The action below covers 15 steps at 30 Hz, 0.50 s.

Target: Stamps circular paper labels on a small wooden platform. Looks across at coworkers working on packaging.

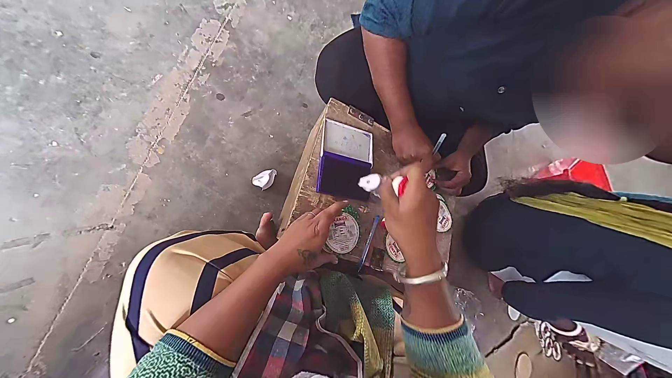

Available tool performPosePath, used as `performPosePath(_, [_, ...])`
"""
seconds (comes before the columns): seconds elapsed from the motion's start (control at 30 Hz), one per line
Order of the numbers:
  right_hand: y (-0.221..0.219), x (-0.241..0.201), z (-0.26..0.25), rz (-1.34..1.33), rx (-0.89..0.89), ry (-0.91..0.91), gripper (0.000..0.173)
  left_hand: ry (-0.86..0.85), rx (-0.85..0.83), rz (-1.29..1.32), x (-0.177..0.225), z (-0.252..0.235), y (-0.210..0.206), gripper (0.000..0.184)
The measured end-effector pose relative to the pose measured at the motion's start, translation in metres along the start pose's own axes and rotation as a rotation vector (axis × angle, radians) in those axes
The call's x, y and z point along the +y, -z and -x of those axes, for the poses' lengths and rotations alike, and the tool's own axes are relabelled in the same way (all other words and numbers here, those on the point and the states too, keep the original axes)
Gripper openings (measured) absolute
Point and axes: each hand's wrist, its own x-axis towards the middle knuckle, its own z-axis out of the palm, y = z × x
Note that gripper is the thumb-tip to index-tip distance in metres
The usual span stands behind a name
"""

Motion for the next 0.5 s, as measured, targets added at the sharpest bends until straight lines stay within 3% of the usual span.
performPosePath(0.07, [-0.014, -0.005, -0.023, 0.006, -0.058, -0.017, 0.027, -0.034, 0.016, -0.008, 0.001, -0.002, 0.003, 0.078])
performPosePath(0.2, [-0.051, -0.012, -0.033, 0.112, -0.184, -0.046, 0.024, 0.036, -0.13, 0.015, 0.007, -0.009, 0.013, 0.043])
performPosePath(0.3, [-0.041, -0.008, -0.031, 0.077, -0.19, -0.088, 0.026, 0.085, -0.197, -0.007, 0.012, -0.011, 0.016, 0.047])
performPosePath(0.37, [-0.027, 0.0, -0.022, -0.015, -0.061, -0.08, 0.029, 0.088, -0.179, -0.04, 0.013, -0.013, 0.015, 0.054])
performPosePath(0.5, [0.003, 0.018, 0.014, -0.146, 0.07, -0.153, 0.028, 0.085, -0.157, -0.092, 0.014, -0.011, 0.007, 0.04])
